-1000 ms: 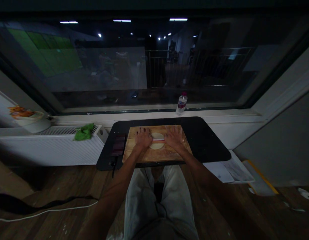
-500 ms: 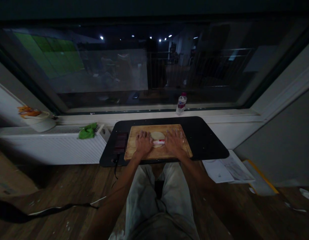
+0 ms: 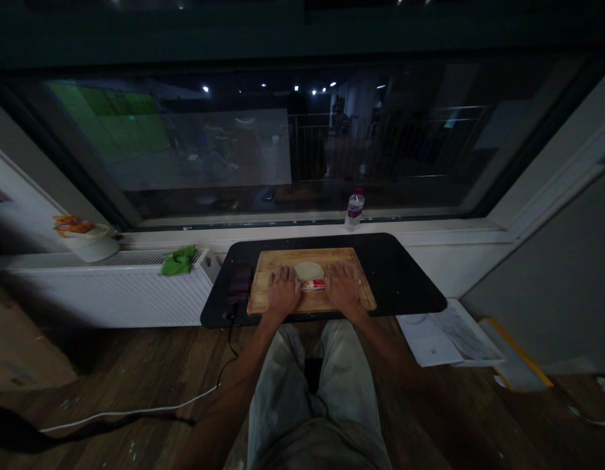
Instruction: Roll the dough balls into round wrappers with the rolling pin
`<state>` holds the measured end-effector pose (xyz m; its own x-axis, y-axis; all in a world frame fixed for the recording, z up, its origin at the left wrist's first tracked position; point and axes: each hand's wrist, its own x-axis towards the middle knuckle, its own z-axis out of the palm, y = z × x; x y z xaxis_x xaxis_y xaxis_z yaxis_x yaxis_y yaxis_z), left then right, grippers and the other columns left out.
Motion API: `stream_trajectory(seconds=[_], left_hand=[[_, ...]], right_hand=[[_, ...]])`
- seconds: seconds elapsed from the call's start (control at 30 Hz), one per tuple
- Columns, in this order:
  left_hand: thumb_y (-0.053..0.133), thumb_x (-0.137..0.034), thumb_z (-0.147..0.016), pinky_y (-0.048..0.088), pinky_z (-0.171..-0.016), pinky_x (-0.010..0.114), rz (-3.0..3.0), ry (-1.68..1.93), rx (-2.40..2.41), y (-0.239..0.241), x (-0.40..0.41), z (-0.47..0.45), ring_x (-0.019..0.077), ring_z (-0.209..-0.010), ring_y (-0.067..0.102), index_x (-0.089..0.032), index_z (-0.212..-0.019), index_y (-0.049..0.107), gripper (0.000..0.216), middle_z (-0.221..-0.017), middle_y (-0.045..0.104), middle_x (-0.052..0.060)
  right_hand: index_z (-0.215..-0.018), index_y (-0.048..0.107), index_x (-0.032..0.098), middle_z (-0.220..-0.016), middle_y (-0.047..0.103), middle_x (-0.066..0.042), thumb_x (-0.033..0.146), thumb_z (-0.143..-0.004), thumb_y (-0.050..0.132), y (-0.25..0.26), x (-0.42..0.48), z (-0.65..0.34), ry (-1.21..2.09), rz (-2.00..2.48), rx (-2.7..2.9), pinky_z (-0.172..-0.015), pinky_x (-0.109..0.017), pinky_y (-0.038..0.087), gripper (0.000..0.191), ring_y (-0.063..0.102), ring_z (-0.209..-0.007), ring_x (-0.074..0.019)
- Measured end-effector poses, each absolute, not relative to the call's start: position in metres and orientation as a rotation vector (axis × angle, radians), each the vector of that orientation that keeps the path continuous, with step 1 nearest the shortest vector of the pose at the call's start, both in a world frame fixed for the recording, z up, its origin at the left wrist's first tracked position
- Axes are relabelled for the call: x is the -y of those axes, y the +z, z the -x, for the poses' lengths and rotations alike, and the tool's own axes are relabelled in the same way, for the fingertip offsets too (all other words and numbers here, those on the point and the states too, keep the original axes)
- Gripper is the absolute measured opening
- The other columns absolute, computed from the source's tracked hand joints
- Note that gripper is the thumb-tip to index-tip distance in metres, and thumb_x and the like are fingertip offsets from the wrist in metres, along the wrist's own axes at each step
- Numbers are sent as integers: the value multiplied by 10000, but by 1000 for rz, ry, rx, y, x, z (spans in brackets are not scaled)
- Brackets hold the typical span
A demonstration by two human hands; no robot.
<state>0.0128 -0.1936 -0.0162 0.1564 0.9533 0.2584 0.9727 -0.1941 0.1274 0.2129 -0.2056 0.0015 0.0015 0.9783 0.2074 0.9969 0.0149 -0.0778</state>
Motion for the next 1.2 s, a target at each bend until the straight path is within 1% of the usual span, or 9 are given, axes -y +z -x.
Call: stream_trajectory(seconds=[0.07,0.23,0.3,0.5,0.63,0.73,0.97,1.1,1.2], left_hand=[[380,-316,-1152,401,-1356,567,2344,-450,1942,-16,197,-13,346,-1669,475,-161,-1616,649,559,-1694,623,180],[354,-310,-1159,387,-1368,564,2328,-489,1938,-19,204,-14,341,-1671,475,-158,-1613,652,564,-1708,614,163],[361,-316,-1160,387,-1369,564,2317,-505,1931,-21,205,-14,341,-1671,475,-157,-1616,651,563,-1715,607,163],[388,-309,-1149,406,-1353,573,2296,-535,1920,-26,201,-15,343,-1655,497,-173,-1596,674,547,-1687,636,163],[379,-315,-1151,398,-1352,592,2279,-537,1953,-25,192,-17,350,-1672,474,-140,-1630,636,571,-1702,611,190],[378,-320,-1152,403,-1345,597,2264,-520,1980,-23,182,-18,355,-1676,466,-118,-1654,601,585,-1716,590,209],[350,-332,-1174,395,-1341,575,2280,-464,1979,-16,158,-18,373,-1647,496,-112,-1641,600,574,-1659,649,203],[328,-356,-1186,403,-1332,570,2270,-429,2022,-13,145,-19,373,-1637,508,-103,-1652,589,592,-1667,641,211],[337,-374,-1185,430,-1312,551,2267,-429,2050,-11,134,-19,362,-1636,508,-117,-1660,586,595,-1664,642,214]], right_hand=[[-1651,609,127,-1730,565,-204,329,-1146,354,-1,208,-213,-146,2060,2077,-1356,-575,279,600,444,-1626,-385],[-1676,579,110,-1740,557,-198,321,-1152,350,-6,212,-213,-164,2044,2075,-1386,-568,217,610,442,-1633,-381],[-1682,573,111,-1737,560,-199,323,-1155,343,-9,213,-214,-180,2031,2072,-1384,-565,222,613,452,-1626,-378],[-1636,630,149,-1675,621,-195,310,-1146,367,-13,208,-215,-212,2019,2055,-1358,-582,265,579,480,-1591,-381],[-1632,641,162,-1664,634,-191,313,-1140,398,-11,199,-214,-221,2007,2046,-1328,-577,304,569,497,-1567,-382],[-1637,642,174,-1674,630,-181,317,-1134,423,-10,190,-214,-216,1998,2033,-1329,-581,299,567,486,-1580,-385],[-1685,605,206,-1723,591,-161,350,-1131,454,-9,163,-213,-161,2021,2005,-1361,-580,247,591,445,-1634,-379],[-1697,597,216,-1722,589,-172,371,-1127,468,-7,151,-212,-134,2052,2004,-1366,-598,220,604,436,-1644,-402],[-1709,579,214,-1709,600,-184,382,-1141,448,-7,142,-212,-142,2063,2012,-1345,-612,245,607,462,-1616,-407]])
